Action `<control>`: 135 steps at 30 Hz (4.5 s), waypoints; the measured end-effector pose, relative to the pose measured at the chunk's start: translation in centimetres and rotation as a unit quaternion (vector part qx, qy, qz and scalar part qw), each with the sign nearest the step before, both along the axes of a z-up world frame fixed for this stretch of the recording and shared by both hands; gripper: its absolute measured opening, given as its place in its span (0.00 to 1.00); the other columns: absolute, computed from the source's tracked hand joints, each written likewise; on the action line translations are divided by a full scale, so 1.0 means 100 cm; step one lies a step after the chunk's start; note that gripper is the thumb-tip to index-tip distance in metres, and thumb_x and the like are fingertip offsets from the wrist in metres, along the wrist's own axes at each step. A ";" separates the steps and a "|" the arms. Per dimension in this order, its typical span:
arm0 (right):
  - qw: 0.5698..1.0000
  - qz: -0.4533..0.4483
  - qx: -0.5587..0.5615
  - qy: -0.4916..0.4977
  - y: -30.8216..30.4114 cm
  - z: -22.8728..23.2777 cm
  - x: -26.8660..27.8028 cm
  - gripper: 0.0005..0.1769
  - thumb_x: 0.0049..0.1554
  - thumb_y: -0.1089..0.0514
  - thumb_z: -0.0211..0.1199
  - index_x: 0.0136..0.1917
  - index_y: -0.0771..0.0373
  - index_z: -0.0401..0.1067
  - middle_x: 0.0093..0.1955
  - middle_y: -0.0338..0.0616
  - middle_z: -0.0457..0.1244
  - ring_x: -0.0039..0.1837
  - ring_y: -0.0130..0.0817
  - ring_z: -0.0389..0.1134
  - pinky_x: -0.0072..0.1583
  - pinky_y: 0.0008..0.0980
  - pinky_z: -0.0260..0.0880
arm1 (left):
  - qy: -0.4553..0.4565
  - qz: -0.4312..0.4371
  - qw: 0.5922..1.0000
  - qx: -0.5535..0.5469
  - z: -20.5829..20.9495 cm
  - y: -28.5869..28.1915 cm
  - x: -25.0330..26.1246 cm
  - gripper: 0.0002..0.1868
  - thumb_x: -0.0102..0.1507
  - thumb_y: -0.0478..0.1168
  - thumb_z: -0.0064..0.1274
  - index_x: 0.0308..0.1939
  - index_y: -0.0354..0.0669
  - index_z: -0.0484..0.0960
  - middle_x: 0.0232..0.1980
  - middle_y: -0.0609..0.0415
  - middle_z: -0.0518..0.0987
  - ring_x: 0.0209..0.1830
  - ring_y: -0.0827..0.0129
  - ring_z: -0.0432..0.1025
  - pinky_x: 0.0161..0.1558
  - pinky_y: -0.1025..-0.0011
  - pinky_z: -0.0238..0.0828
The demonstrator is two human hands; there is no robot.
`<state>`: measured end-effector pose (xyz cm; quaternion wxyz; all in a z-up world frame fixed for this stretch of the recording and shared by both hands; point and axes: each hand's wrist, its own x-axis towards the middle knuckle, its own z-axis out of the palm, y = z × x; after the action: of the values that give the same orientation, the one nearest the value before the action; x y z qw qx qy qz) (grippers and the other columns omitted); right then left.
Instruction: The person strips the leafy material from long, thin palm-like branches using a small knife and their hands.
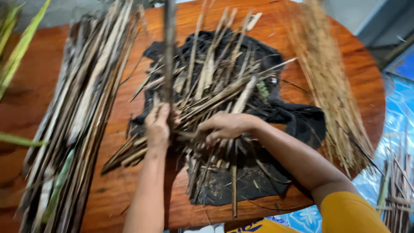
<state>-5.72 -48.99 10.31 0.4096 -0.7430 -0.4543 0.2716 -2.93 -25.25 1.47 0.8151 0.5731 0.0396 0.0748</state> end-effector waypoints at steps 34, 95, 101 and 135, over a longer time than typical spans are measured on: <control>0.879 -0.258 0.234 0.325 0.014 0.023 -0.024 0.34 0.59 0.65 0.61 0.76 0.70 0.56 0.36 0.44 0.69 0.30 0.23 0.68 0.27 0.14 0.67 | -0.147 -0.125 0.969 0.155 0.055 -0.018 -0.045 0.08 0.71 0.43 0.45 0.45 0.45 0.77 0.36 0.55 0.82 0.34 0.72 0.81 0.28 0.78 0.84; 0.859 -0.356 0.303 0.209 0.031 0.001 -0.029 0.14 0.57 0.70 0.62 0.57 0.68 0.75 0.26 0.60 0.60 0.18 0.34 0.60 0.18 0.24 0.56 | -0.084 -0.151 0.960 0.219 0.051 -0.029 -0.051 0.12 0.68 0.36 0.41 0.44 0.41 0.82 0.34 0.44 0.79 0.38 0.59 0.73 0.45 0.58 0.74; 0.867 -0.330 0.297 0.226 0.023 0.013 -0.028 0.17 0.55 0.73 0.60 0.58 0.70 0.75 0.28 0.64 0.62 0.20 0.37 0.63 0.19 0.23 0.55 | 0.028 -0.264 0.964 -0.014 0.070 -0.024 -0.060 0.15 0.68 0.35 0.40 0.53 0.39 0.81 0.27 0.61 0.70 0.25 0.79 0.63 0.27 0.82 0.66; 0.903 -0.194 0.307 0.231 0.002 0.009 -0.016 0.08 0.56 0.71 0.58 0.46 0.68 0.78 0.28 0.56 0.66 0.20 0.28 0.63 0.19 0.17 0.56 | 0.122 -0.479 0.818 -0.295 0.064 -0.019 -0.062 0.09 0.67 0.36 0.41 0.33 0.37 0.71 0.17 0.66 0.56 0.11 0.85 0.52 0.11 0.85 0.47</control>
<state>-7.28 -48.84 11.26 0.7556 -0.5700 -0.2550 0.1980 -9.13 -27.18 7.88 0.8667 0.2558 -0.1208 -0.4108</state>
